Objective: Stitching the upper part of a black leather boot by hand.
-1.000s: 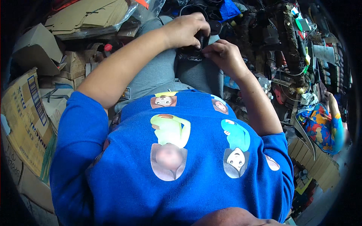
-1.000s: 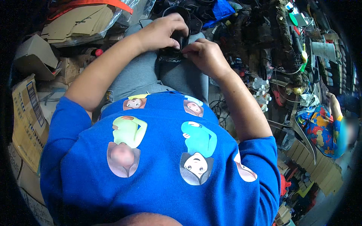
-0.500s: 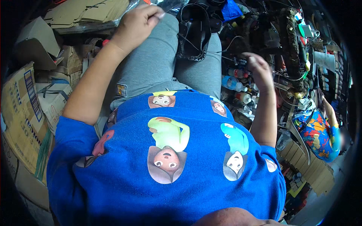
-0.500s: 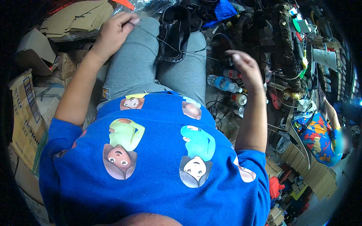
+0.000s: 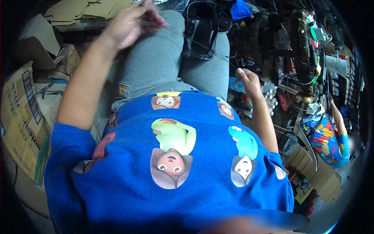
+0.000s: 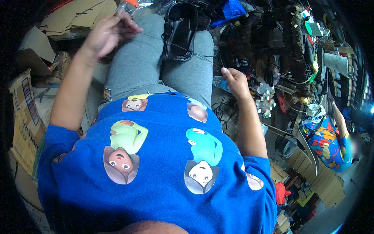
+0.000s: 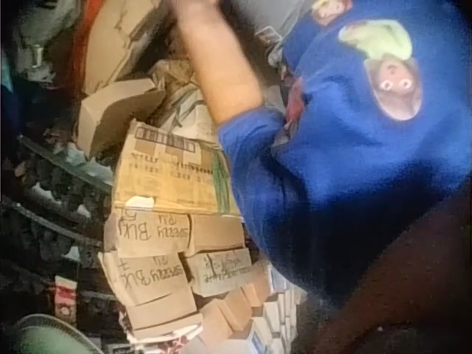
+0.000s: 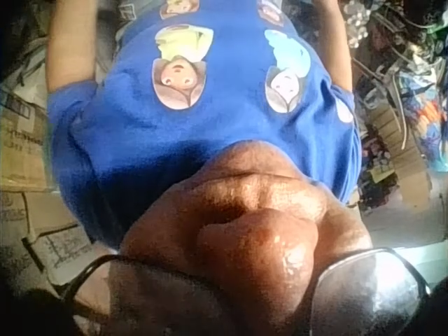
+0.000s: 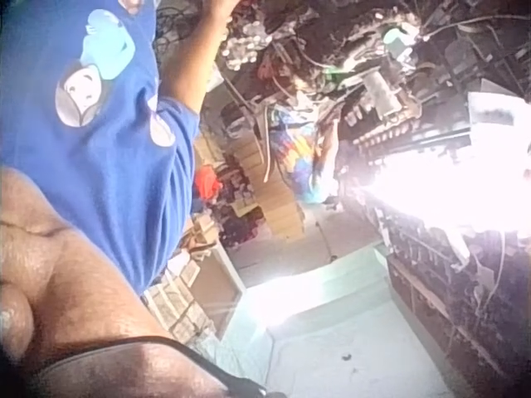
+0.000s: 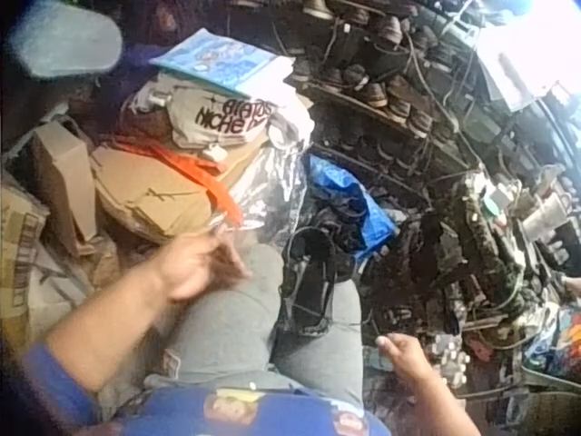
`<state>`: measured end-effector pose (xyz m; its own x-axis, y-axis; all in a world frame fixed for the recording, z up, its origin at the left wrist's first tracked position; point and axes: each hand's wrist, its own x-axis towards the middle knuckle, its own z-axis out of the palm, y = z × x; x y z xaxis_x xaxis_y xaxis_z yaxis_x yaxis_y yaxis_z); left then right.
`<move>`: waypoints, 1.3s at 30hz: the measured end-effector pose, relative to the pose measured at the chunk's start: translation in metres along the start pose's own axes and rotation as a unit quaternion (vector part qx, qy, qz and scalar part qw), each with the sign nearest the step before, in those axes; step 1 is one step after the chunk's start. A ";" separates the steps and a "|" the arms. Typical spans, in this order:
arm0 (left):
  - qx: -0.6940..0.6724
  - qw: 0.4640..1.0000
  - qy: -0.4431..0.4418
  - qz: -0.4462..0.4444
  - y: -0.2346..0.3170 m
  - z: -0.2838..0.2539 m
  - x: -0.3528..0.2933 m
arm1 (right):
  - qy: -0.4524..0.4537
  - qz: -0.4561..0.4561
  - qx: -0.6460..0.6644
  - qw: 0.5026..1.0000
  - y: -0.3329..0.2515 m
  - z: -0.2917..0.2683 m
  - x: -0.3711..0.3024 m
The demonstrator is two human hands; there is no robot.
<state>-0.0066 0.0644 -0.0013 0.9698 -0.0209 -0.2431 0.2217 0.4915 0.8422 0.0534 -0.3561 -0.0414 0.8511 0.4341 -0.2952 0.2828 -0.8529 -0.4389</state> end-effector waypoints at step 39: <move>0.566 0.762 -0.193 0.248 -0.047 0.092 0.064 | -0.121 -0.049 0.097 0.987 -0.139 -0.033 0.028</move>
<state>0.0548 -0.0403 -0.0127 0.8725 -0.4379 0.2166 -0.4477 -0.5391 0.7134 0.0521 -0.2346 0.0392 0.6863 0.5888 -0.4270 0.2493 -0.7420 -0.6224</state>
